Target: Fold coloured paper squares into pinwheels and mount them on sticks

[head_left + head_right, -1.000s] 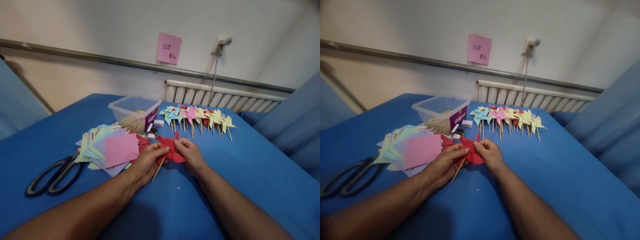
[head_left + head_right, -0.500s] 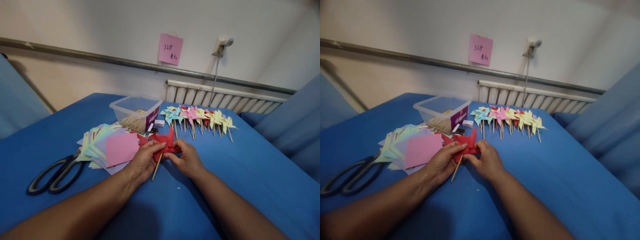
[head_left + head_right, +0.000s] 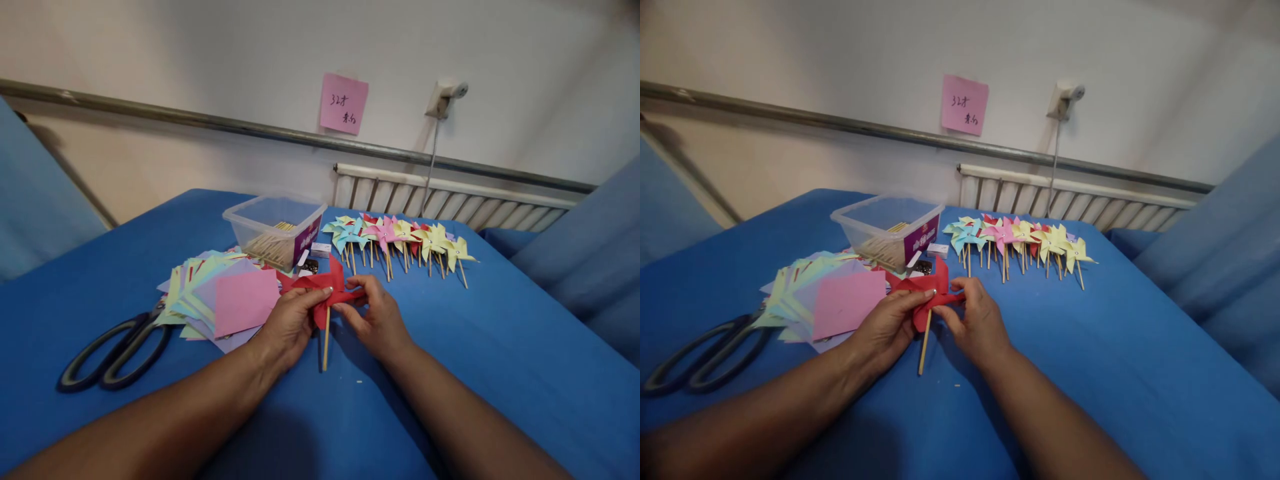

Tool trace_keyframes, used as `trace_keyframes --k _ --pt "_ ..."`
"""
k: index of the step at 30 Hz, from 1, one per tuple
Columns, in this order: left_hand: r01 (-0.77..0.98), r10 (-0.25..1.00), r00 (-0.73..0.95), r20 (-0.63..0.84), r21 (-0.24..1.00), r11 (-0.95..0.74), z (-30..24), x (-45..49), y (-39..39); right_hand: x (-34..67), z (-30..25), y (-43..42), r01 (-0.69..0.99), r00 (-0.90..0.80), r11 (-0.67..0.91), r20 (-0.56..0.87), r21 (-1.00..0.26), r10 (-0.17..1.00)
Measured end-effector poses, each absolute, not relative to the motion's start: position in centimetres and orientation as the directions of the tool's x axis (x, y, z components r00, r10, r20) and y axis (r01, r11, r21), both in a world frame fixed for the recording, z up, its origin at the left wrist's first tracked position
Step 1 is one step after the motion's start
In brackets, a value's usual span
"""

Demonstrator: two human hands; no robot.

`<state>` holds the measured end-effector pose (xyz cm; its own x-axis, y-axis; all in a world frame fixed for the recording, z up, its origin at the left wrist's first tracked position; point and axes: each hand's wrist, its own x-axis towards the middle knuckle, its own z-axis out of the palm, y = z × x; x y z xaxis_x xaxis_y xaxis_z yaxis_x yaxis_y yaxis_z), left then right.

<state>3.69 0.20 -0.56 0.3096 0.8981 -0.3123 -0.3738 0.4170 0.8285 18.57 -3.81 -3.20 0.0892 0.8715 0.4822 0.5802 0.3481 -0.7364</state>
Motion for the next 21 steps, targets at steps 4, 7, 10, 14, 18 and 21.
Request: trace_keyframes --k 4,7,10,14,18,21 --pt "-0.380 0.904 0.320 -0.285 0.835 0.398 -0.61 3.83 0.09 18.60 -3.24 -3.76 0.574 0.078 0.351 0.476 -0.740 0.876" --pt "-0.392 0.904 0.322 -0.280 0.830 0.396 -0.61 3.89 -0.01 18.57 -3.14 -3.83 0.566 0.081 0.355 0.479 -0.744 0.874" --pt "-0.398 0.910 0.302 -0.283 0.831 0.390 -0.59 3.87 -0.09 18.53 -3.01 -3.93 0.587 0.075 0.366 0.498 -0.722 0.864" --pt "-0.366 0.904 0.328 -0.275 0.845 0.390 -0.64 3.86 -0.15 18.52 -2.99 -3.89 0.606 0.073 0.415 0.566 -0.679 0.821" --pt "-0.342 0.905 0.328 -0.270 0.860 0.380 -0.67 3.94 -0.22 18.53 -2.94 -3.93 0.591 0.106 0.395 0.554 -0.703 0.826" --pt "-0.342 0.902 0.333 -0.276 0.856 0.388 -0.66 3.97 -0.29 18.41 -2.75 -4.16 0.553 0.107 0.372 0.506 -0.746 0.856"
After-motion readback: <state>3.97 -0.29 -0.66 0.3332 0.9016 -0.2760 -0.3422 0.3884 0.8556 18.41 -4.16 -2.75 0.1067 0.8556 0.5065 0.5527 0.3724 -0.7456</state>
